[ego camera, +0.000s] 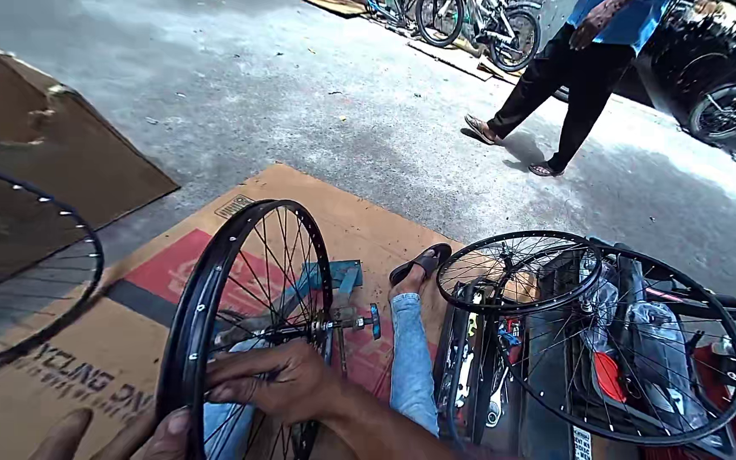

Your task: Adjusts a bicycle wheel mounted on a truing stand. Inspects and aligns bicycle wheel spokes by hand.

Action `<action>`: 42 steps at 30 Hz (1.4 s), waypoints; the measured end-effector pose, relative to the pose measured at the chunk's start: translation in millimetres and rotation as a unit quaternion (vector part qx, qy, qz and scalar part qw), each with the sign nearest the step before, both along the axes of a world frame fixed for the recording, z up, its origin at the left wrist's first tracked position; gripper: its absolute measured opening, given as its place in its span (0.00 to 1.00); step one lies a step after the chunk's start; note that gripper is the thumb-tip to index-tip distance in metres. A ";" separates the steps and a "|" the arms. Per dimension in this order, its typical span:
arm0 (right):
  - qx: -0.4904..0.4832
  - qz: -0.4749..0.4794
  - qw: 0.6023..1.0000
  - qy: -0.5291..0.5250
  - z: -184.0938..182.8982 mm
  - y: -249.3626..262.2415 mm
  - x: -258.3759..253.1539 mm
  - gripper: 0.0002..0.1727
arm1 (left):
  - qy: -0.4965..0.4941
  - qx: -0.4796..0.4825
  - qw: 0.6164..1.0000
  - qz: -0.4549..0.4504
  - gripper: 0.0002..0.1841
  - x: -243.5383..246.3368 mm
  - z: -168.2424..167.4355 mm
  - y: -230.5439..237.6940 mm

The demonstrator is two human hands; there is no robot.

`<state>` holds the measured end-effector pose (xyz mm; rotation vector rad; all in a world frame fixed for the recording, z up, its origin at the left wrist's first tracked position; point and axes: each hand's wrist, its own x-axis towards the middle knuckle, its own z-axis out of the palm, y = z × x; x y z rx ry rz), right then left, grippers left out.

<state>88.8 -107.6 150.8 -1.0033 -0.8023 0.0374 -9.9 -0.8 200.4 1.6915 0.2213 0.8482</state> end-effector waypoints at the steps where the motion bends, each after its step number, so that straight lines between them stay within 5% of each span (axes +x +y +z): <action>1: -0.004 0.007 1.000 0.008 0.9 -1.8 0.7 0.10 | 0.008 0.001 1.000 0.012 0.29 0.6 0.5 -1.4; 5: -0.007 -0.042 0.998 0.045 -9.0 6.3 -16.1 0.11 | 0.014 0.008 1.000 0.011 0.27 2.4 -4.9 1.7; 12: -0.010 -0.335 0.941 -0.049 -29.9 63.0 -44.0 0.06 | 0.053 0.016 0.988 -0.143 0.29 7.7 -3.1 31.8; 16: -0.092 -0.324 0.926 -0.172 -16.9 32.6 -15.4 0.08 | 0.046 0.008 0.989 -0.139 0.31 11.0 -4.2 27.0; 21: -0.065 -0.301 0.946 -0.106 -15.7 8.8 -22.7 0.15 | 0.031 0.047 0.992 -0.117 0.22 9.4 -7.2 9.6; 26: -0.082 -0.424 0.900 -0.062 -30.9 15.6 -36.4 0.25 | 0.072 0.061 0.990 -0.102 0.20 5.3 -1.1 18.0; 30: -0.035 -0.385 0.920 0.066 -15.2 24.1 -28.2 0.24 | 0.111 0.057 0.989 -0.077 0.21 18.2 15.7 23.9; 37: -0.160 -0.141 0.971 0.105 -8.1 25.2 -2.0 0.26 | 0.133 0.135 0.980 -0.053 0.20 29.0 18.9 22.2; 42: -0.140 -0.090 0.982 0.093 -9.4 7.9 -3.6 0.20 | 0.097 0.116 0.985 -0.080 0.20 19.0 11.3 15.9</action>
